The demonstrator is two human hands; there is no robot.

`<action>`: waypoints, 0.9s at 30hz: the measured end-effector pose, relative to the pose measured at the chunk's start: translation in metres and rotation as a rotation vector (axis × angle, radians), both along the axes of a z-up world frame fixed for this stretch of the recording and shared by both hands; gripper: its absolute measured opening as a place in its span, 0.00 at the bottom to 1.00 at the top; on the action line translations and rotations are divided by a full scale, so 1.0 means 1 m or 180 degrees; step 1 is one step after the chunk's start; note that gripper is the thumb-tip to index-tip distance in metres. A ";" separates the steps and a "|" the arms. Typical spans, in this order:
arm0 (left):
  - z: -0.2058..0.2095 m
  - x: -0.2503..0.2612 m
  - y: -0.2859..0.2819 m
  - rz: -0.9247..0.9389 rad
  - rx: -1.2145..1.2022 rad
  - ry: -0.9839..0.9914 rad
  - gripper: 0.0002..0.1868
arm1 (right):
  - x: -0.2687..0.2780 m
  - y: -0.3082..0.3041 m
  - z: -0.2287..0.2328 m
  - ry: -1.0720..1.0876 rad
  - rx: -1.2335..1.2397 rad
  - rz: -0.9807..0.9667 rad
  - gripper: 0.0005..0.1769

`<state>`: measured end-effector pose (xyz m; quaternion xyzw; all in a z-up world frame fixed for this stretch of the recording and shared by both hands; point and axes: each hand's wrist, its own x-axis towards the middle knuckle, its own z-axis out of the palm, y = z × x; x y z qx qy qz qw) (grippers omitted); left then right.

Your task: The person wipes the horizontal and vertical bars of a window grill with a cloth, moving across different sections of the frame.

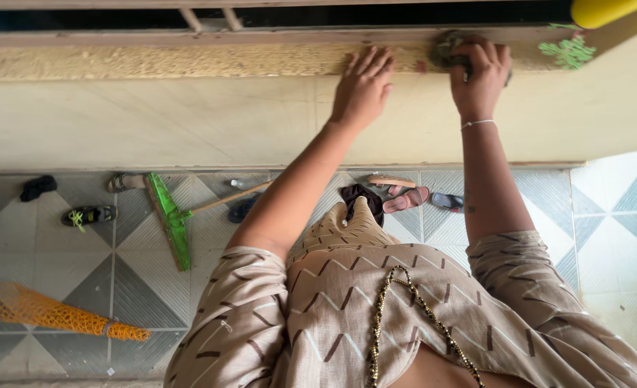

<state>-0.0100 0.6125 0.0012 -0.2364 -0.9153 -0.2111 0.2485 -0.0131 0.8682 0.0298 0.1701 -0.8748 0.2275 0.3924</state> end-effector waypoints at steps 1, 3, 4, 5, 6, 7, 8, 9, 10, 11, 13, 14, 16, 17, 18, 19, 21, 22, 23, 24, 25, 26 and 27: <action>-0.003 -0.001 -0.019 -0.0078 0.0104 0.0037 0.19 | 0.000 -0.003 0.000 -0.0030 -0.0012 -0.0106 0.14; -0.001 0.005 -0.067 0.0180 0.0288 0.0008 0.16 | 0.001 -0.014 0.000 -0.0023 -0.0083 -0.0331 0.13; 0.003 0.009 -0.096 0.0312 0.0383 -0.0007 0.14 | 0.002 -0.020 -0.001 0.0013 -0.0143 -0.0450 0.13; 0.007 0.015 -0.128 0.0390 0.0532 0.0131 0.15 | 0.004 -0.028 -0.002 0.0048 -0.0196 -0.0566 0.13; 0.011 0.021 -0.160 0.0468 0.0679 0.0272 0.15 | 0.006 -0.038 -0.004 0.0117 -0.0161 -0.0753 0.11; 0.014 0.027 -0.190 0.0552 0.0669 0.0350 0.14 | 0.007 -0.048 -0.006 0.0190 -0.0133 -0.0941 0.10; 0.016 0.033 -0.219 0.0636 0.0658 0.0428 0.14 | 0.007 -0.059 -0.008 0.0266 -0.0106 -0.1128 0.08; 0.016 0.039 -0.249 0.0636 0.0564 0.0440 0.15 | 0.007 -0.073 -0.009 0.0170 -0.0203 -0.1154 0.10; 0.015 0.045 -0.277 0.0636 0.0469 0.0450 0.16 | 0.007 -0.089 -0.011 0.0074 -0.0300 -0.1179 0.12; 0.013 0.049 -0.302 0.0624 0.0368 0.0454 0.17 | 0.009 -0.103 -0.010 -0.0030 -0.0402 -0.1216 0.13; 0.007 0.055 -0.342 0.0925 0.0262 0.0341 0.17 | 0.015 -0.142 -0.008 0.0052 -0.0153 -0.0731 0.15; 0.004 0.058 -0.360 0.1069 0.0207 0.0279 0.18 | 0.019 -0.167 -0.008 0.0089 -0.0031 -0.0494 0.16; 0.000 0.068 -0.397 0.1385 0.0165 0.0259 0.17 | 0.023 -0.222 0.000 0.0154 0.0112 -0.0295 0.15; -0.002 0.072 -0.415 0.1548 0.0146 0.0248 0.16 | 0.028 -0.249 0.005 0.0090 0.0095 -0.0117 0.15; -0.003 0.073 -0.431 0.1684 0.0219 0.0247 0.17 | 0.032 -0.275 0.010 0.0025 0.0078 0.0060 0.15; -0.005 0.073 -0.447 0.1822 0.0295 0.0246 0.18 | 0.034 -0.303 0.017 -0.0032 0.0132 0.0200 0.16; -0.011 0.071 -0.482 0.2104 0.0556 0.0219 0.17 | 0.030 -0.353 0.034 -0.0378 0.0139 0.0757 0.16; -0.014 0.066 -0.500 0.2248 0.0741 0.0195 0.16 | 0.029 -0.375 0.042 -0.0669 0.0092 0.1174 0.15; -0.016 0.061 -0.521 0.2396 0.0919 0.0179 0.14 | 0.029 -0.400 0.048 -0.0634 -0.0024 0.1300 0.14; -0.018 0.058 -0.543 0.2494 0.0936 0.0288 0.16 | 0.029 -0.423 0.054 -0.0599 -0.0140 0.1426 0.13; -0.019 0.054 -0.565 0.2594 0.0956 0.0412 0.19 | 0.029 -0.444 0.058 -0.0520 -0.0126 0.1481 0.16; -0.019 0.050 -0.585 0.2694 0.0974 0.0537 0.21 | 0.028 -0.464 0.062 -0.0442 -0.0112 0.1537 0.18; -0.019 0.046 -0.605 0.2819 0.0945 0.0547 0.27 | 0.027 -0.479 0.063 -0.0375 -0.0095 0.1589 0.20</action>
